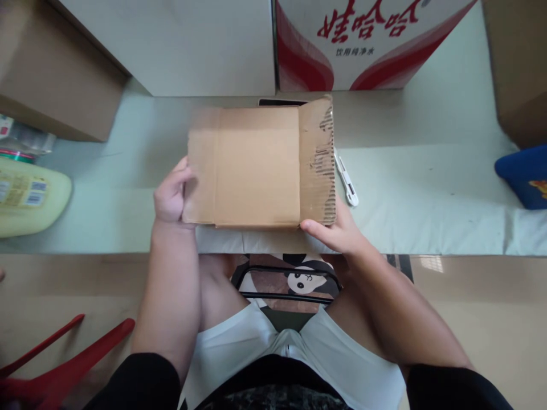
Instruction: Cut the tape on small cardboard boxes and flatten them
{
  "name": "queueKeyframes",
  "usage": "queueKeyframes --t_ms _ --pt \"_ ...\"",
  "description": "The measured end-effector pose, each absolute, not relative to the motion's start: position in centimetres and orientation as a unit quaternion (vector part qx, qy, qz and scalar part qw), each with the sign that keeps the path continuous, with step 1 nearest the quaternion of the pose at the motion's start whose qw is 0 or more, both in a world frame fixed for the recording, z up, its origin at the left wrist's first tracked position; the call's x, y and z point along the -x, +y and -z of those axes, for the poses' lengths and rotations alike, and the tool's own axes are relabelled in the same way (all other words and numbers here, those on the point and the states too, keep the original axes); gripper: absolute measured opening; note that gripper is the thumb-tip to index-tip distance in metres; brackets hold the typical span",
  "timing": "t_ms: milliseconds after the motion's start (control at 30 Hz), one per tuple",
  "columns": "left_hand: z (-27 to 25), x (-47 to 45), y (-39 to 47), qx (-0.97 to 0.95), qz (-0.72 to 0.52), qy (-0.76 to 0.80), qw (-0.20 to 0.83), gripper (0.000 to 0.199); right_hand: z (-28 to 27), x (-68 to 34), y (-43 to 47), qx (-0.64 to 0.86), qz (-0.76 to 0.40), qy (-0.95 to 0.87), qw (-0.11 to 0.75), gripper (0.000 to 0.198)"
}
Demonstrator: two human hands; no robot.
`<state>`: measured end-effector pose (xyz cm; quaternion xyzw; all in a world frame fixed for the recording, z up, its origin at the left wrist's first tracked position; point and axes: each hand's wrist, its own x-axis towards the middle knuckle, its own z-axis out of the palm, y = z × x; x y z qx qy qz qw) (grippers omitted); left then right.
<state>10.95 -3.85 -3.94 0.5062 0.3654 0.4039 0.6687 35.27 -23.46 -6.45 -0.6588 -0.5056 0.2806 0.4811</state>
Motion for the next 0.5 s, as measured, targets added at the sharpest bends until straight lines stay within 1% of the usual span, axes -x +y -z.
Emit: queueKeyframes --t_ms 33,100,200,300,400,500 --pt "3.8 -10.8 -4.0 -0.503 -0.393 0.355 0.683 0.032 6.3 -35.1 -23.3 0.653 -0.288 -0.495 0.495 0.073" --pt "3.7 -10.5 -4.4 -0.487 -0.365 0.361 0.707 0.036 6.1 -34.8 -22.9 0.662 -0.266 -0.476 0.514 0.068" --pt "3.9 -10.6 -4.8 -0.471 -0.339 0.386 0.717 0.046 6.1 -34.7 -22.7 0.694 -0.227 -0.456 0.509 0.061" --pt "4.3 -11.0 -4.9 -0.495 -0.341 0.372 0.707 0.054 6.6 -35.0 -22.4 0.715 -0.209 -0.437 0.504 0.055" --pt "5.1 -11.3 -4.5 -0.505 -0.364 0.387 0.68 0.051 6.9 -34.9 -21.8 0.726 -0.211 -0.403 0.515 0.049" --pt "5.9 -10.8 -3.2 -0.488 -0.385 0.425 0.659 0.046 5.9 -33.9 -21.4 0.722 -0.238 -0.365 0.537 0.043"
